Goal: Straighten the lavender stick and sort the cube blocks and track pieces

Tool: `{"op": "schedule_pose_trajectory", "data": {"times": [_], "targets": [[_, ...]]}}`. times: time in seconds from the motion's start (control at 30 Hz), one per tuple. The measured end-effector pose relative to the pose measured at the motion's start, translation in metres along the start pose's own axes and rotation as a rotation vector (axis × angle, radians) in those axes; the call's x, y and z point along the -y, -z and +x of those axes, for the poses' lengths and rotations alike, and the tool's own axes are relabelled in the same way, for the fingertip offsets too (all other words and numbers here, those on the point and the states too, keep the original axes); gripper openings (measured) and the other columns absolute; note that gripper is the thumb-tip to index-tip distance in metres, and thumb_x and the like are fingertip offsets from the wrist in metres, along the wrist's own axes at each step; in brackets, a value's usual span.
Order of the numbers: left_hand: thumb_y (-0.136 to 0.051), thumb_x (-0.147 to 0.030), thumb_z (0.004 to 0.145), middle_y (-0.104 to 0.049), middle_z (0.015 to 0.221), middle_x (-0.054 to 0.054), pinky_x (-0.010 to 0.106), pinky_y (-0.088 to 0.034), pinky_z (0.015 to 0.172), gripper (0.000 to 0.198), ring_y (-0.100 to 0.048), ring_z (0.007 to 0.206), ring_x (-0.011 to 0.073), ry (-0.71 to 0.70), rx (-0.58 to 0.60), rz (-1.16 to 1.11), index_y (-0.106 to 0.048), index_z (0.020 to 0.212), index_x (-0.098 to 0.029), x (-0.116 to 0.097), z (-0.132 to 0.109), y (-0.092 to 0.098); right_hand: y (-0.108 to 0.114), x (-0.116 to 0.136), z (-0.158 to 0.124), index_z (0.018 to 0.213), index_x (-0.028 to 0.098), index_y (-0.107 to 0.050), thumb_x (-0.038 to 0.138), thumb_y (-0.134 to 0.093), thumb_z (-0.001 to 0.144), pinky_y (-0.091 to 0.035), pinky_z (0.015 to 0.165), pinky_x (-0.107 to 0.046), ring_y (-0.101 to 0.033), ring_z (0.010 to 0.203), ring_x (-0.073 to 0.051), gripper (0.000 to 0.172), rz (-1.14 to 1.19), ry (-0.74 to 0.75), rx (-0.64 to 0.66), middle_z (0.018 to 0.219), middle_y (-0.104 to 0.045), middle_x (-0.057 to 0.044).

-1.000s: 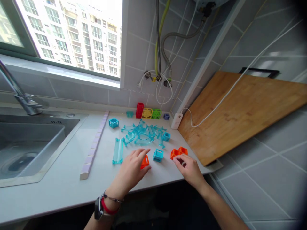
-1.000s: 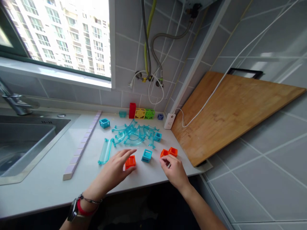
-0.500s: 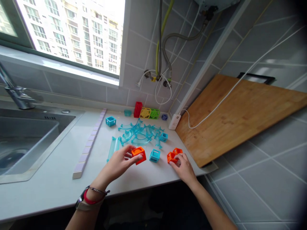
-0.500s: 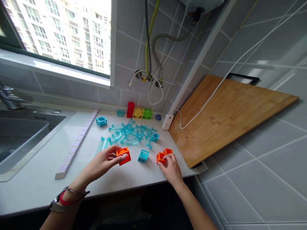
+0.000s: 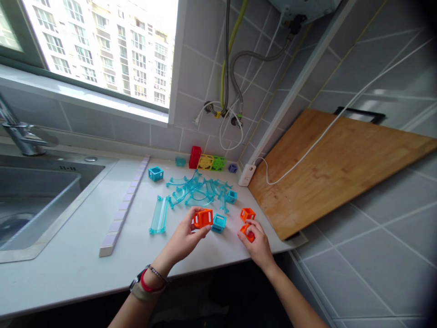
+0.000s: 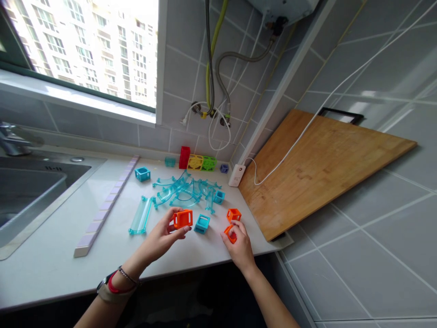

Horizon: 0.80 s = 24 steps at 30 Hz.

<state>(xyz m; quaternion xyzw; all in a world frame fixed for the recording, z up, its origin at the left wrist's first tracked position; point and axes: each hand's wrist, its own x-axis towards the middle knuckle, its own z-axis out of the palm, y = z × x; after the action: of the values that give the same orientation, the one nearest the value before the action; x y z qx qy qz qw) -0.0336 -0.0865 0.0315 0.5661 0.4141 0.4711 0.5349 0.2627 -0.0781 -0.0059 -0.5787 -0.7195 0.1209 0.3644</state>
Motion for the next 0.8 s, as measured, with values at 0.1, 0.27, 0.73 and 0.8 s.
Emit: {"op": "schedule_pose_trajectory", "data": {"times": [0.1,0.27,0.73,0.8], "targets": [[-0.065,-0.034,0.09,-0.066,0.103,0.004,0.031,-0.058,0.075,0.033,-0.066,0.086,0.0179,-0.019,0.024,-0.035,-0.051,0.119,-0.023,0.001,0.0,-0.01,0.002,0.004,0.001,0.071,0.022,-0.055,0.046,-0.069,0.088,-0.051,0.09,-0.038,-0.065,0.102,-0.028,0.032,0.082,0.0,0.024,0.103,-0.067,-0.01],[-0.061,-0.032,0.091,-0.067,0.105,0.005,0.028,-0.056,0.073,0.024,-0.065,0.089,0.0186,-0.043,0.045,0.022,-0.058,0.112,-0.022,-0.001,-0.003,-0.017,0.007,0.013,0.005,0.078,0.021,-0.059,0.051,-0.069,0.088,-0.052,0.074,-0.032,-0.063,0.077,-0.02,0.034,0.423,-0.185,-0.028,0.082,-0.067,-0.004],[-0.079,-0.037,0.077,-0.071,0.093,0.002,0.027,-0.051,0.072,0.05,-0.061,0.078,0.0176,-0.005,0.324,0.163,-0.067,0.122,-0.02,-0.023,-0.013,-0.031,0.038,0.1,0.006,0.115,0.026,-0.059,0.041,-0.081,0.083,-0.056,0.096,-0.043,-0.071,0.109,-0.027,0.042,0.778,-0.014,0.242,0.123,-0.072,-0.012],[-0.078,-0.036,0.078,-0.07,0.093,0.002,0.026,-0.049,0.069,0.046,-0.059,0.077,0.0167,-0.018,0.329,0.164,-0.068,0.12,-0.02,-0.024,-0.014,-0.03,0.036,0.104,0.004,0.115,0.026,-0.06,0.041,-0.081,0.083,-0.056,0.097,-0.043,-0.07,0.11,-0.028,0.041,0.752,-0.008,0.245,0.124,-0.072,-0.012]]}}
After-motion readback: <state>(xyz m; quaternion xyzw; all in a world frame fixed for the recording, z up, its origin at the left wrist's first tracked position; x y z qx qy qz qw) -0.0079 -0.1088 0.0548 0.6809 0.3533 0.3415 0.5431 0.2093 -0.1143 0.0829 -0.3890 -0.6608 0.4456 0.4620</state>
